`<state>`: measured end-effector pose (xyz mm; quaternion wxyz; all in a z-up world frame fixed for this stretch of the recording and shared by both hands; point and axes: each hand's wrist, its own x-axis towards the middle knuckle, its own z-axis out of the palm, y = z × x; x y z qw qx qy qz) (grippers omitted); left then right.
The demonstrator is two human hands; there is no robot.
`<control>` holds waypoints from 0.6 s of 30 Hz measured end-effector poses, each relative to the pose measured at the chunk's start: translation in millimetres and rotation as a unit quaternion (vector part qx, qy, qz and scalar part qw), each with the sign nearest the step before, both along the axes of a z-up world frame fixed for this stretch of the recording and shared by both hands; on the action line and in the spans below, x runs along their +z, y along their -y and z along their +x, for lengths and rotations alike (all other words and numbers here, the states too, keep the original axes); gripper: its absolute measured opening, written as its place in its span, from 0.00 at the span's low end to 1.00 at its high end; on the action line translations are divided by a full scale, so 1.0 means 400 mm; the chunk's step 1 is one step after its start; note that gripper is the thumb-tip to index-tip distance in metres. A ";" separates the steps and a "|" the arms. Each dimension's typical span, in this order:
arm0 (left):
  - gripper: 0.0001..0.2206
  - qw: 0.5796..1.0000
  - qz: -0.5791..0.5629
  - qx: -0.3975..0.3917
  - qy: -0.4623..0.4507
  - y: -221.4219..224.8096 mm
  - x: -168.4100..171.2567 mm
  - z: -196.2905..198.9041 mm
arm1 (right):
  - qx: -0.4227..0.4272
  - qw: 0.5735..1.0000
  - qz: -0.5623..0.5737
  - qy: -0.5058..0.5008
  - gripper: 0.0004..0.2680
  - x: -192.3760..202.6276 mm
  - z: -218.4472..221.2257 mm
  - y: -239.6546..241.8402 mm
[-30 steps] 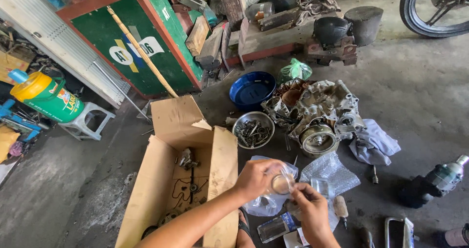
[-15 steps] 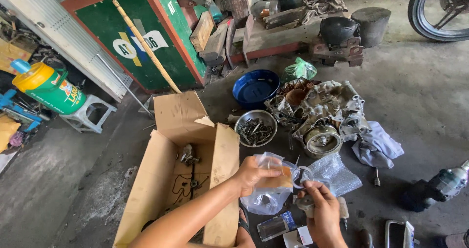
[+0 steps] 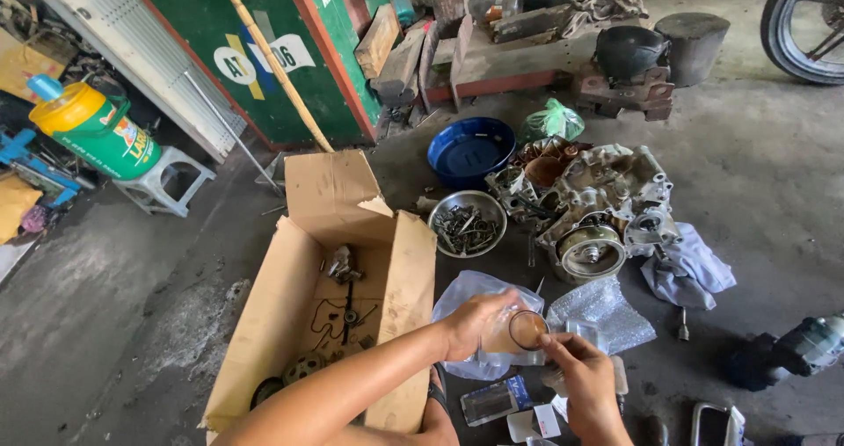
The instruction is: Unboxing a new motorcycle piston and related components from their packaging in a repair shop.
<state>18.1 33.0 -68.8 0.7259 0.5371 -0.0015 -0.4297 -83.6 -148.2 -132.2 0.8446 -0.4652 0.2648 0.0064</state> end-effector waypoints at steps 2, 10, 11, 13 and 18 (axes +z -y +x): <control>0.09 0.992 0.063 -0.033 0.109 0.006 0.046 -0.014 | -0.024 0.998 -0.053 -0.031 0.05 0.021 0.001 -0.010; 0.21 0.954 0.185 0.008 0.236 -0.008 -0.015 0.026 | -0.001 0.993 -0.100 -0.058 0.06 0.027 0.013 -0.046; 0.20 0.946 0.196 0.025 0.258 -0.015 -0.035 0.039 | -0.005 0.994 -0.096 -0.050 0.08 0.028 0.015 -0.051; 0.17 0.955 0.178 0.036 0.235 -0.043 -0.011 0.066 | -0.009 0.995 -0.094 -0.027 0.08 0.023 0.019 -0.058; 0.15 0.941 0.174 0.085 0.278 -0.159 -0.012 0.186 | -0.005 0.993 -0.104 -0.055 0.10 0.018 0.044 -0.074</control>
